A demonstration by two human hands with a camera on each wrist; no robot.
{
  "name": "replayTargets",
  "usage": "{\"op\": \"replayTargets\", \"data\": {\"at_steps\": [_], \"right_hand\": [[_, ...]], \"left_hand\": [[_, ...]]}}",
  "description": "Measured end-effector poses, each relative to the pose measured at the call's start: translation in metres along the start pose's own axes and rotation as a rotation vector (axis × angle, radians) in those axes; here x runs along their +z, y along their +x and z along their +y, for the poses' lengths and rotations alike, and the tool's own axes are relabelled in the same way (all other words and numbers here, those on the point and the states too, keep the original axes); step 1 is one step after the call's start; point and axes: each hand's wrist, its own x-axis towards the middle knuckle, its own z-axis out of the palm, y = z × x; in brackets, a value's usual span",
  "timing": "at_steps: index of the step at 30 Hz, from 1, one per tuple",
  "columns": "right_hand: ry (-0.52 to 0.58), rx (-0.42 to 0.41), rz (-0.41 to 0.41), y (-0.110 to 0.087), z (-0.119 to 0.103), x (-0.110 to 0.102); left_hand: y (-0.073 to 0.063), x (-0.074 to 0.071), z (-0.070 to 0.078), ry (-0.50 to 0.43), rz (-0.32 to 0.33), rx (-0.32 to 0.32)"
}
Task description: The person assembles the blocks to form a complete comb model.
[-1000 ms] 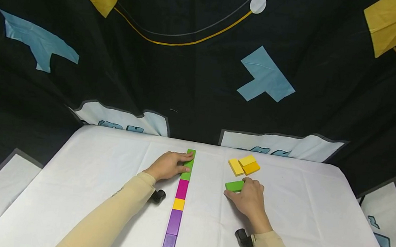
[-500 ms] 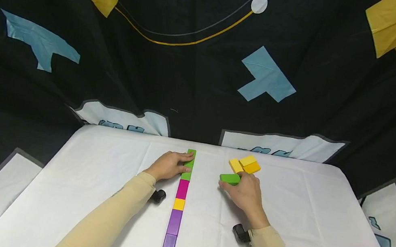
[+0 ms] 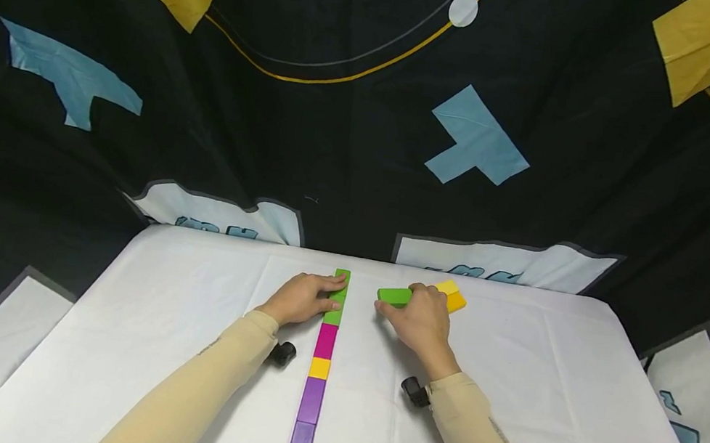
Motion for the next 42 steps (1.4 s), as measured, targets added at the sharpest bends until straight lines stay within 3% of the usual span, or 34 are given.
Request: {"op": "replayTargets", "data": {"at_steps": [7,31,42], "right_hand": [[-0.019,0.001,-0.004,0.012,-0.009,0.013],[-0.078,0.075,-0.03,0.046,-0.028,0.046],[-0.19,0.065,-0.025,0.053,-0.031,0.057]], "left_hand": [[-0.002,0.003,0.0,-0.029,0.003,-0.012],[0.0,0.0,-0.001,0.002,0.012,0.021],[0.001,0.001,-0.001,0.0,0.022,0.026]]}}
